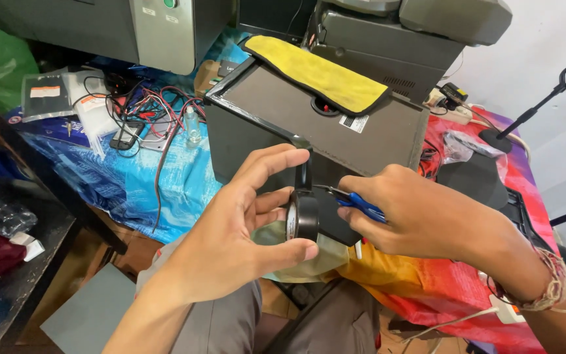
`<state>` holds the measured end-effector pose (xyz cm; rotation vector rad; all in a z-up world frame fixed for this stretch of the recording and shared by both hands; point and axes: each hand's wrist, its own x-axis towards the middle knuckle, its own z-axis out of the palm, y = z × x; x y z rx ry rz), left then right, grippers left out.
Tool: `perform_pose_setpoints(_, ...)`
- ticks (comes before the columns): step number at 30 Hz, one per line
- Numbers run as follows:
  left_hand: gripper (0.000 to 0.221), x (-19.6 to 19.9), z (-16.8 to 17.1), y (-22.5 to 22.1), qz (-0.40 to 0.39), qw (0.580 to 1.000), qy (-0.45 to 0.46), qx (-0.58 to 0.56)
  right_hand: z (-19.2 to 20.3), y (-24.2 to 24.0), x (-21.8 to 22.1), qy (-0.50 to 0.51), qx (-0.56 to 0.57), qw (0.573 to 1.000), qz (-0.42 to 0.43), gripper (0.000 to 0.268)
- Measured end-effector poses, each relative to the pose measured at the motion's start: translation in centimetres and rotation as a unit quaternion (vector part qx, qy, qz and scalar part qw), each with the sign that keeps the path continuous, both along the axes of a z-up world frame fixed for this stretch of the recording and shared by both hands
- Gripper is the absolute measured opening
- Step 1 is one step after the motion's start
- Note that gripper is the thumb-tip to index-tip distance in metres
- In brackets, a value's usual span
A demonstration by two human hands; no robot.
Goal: Applying black adhesive tape to the edges of a speaker box for repair or finishing.
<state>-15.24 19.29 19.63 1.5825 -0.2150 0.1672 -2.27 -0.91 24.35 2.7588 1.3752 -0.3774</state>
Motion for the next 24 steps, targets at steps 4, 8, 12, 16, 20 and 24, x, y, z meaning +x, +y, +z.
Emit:
perform_pose_setpoints(4,0.078,-0.1,0.1,-0.2,0.001,1.0,-0.01,-0.005,0.1,0.1,-0.2,0.008,0.006,1.0,0.006,0.025)
perform_pose_setpoints(8,0.078,-0.1,0.0,-0.3,-0.004,1.0,-0.02,-0.003,0.0,0.1,-0.1,0.012,0.019,1.0,0.019,0.024)
perform_pose_setpoints(12,0.077,-0.2,0.2,-0.4,-0.004,1.0,-0.028,-0.002,0.1,0.1,-0.2,0.009,0.012,1.0,0.018,0.024)
perform_pose_setpoints(16,0.079,-0.2,0.3,-0.4,-0.01,1.0,-0.027,-0.007,-0.2,-0.2,-0.1,0.012,0.039,0.999,0.027,0.024)
perform_pose_setpoints(20,0.08,-0.2,0.2,-0.4,-0.016,0.999,-0.039,-0.009,-0.5,-0.4,0.1,0.004,0.044,0.998,0.036,0.022)
perform_pose_setpoints(24,0.08,-0.3,0.3,-0.3,-0.027,0.998,-0.048,-0.013,-0.9,-0.5,0.1,-0.001,0.059,0.998,0.038,0.024)
